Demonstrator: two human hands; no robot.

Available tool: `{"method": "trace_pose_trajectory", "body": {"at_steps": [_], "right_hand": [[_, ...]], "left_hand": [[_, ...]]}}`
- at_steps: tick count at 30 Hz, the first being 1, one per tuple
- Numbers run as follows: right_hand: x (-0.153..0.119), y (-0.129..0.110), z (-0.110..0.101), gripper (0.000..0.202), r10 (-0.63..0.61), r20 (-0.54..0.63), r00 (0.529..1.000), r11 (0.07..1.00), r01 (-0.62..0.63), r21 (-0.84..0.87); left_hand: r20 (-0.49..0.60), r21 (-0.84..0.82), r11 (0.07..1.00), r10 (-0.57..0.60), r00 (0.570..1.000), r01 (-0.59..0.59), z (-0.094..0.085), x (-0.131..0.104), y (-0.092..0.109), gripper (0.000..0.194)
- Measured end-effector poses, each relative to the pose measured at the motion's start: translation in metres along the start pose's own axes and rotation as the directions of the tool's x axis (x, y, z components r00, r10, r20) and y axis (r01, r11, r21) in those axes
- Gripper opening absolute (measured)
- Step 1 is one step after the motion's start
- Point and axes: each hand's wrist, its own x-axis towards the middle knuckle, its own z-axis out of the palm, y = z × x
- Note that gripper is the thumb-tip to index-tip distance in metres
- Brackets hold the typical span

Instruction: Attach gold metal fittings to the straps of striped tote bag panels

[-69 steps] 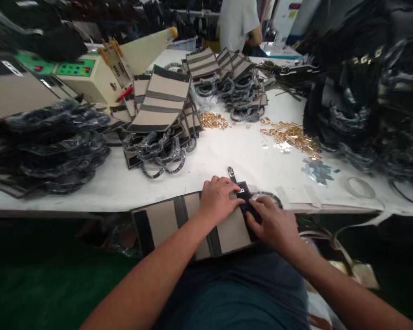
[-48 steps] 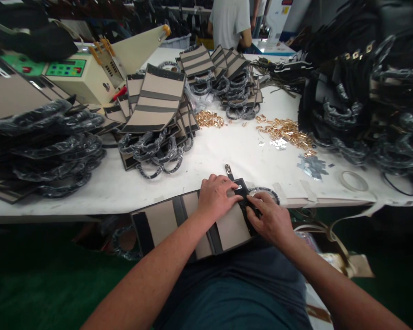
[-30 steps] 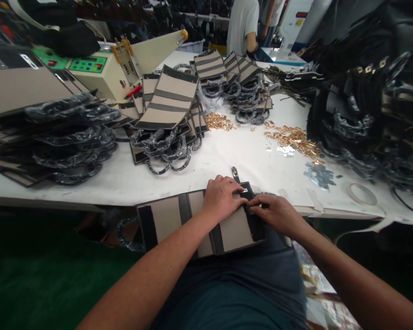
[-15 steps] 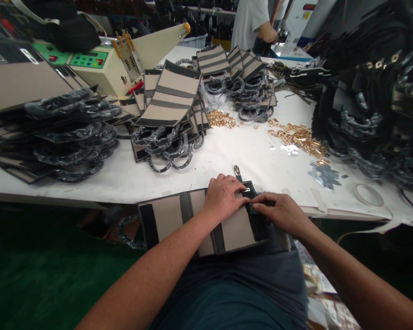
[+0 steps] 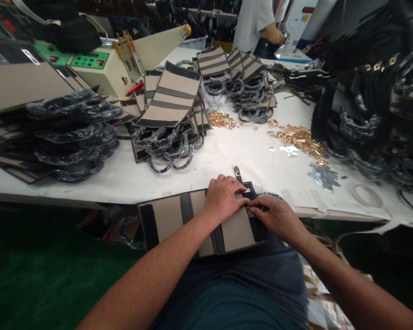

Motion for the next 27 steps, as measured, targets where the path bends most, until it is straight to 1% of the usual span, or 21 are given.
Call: {"method": "trace_pose_trajectory", "body": {"at_steps": [5,8,14,18,23,25,27], "right_hand": [[0.002,0.0,-0.004,0.019,0.011,0.056,0.998,1.0,-0.013,0.024],[0.003,-0.001,-0.005,0.019,0.02,0.044,0.999,1.0,-0.021,0.018],[0.002,-0.001,-0.003,0.021,0.001,0.042,0.999,1.0,-0.001,0.015],[0.001,0.0,-0.002,0.019,0.012,0.017,1.0,1.0,-0.012,0.001],[0.0,0.002,0.001,0.018,0.011,0.022,1.0,1.0,-0.011,-0.004],[0.0,0.002,0.003,0.017,0.011,0.011,1.0,1.0,-0.011,-0.026],[-0.001,0.003,0.005,0.015,0.039,-0.018,0.999,0.997,-0.04,-0.067]], "left_hand": [[-0.004,0.002,1.0,0.002,1.0,-0.002,0.0,0.0,0.0,0.029],[-0.005,0.001,1.0,-0.001,1.0,0.001,0.0,-0.001,0.0,0.029],[-0.001,-0.005,1.0,-0.01,1.0,0.01,0.0,-0.001,0.0,0.029],[-0.008,0.002,1.0,0.0,1.0,0.0,0.0,-0.001,0.0,0.029],[0.001,-0.005,1.0,-0.008,1.0,0.008,0.0,-0.001,0.0,0.029],[0.002,-0.008,1.0,-0.011,1.0,0.011,0.0,-0.001,0.0,0.028],[0.0,-0.009,1.0,-0.012,1.0,0.012,0.001,0.0,0.0,0.026]]}}
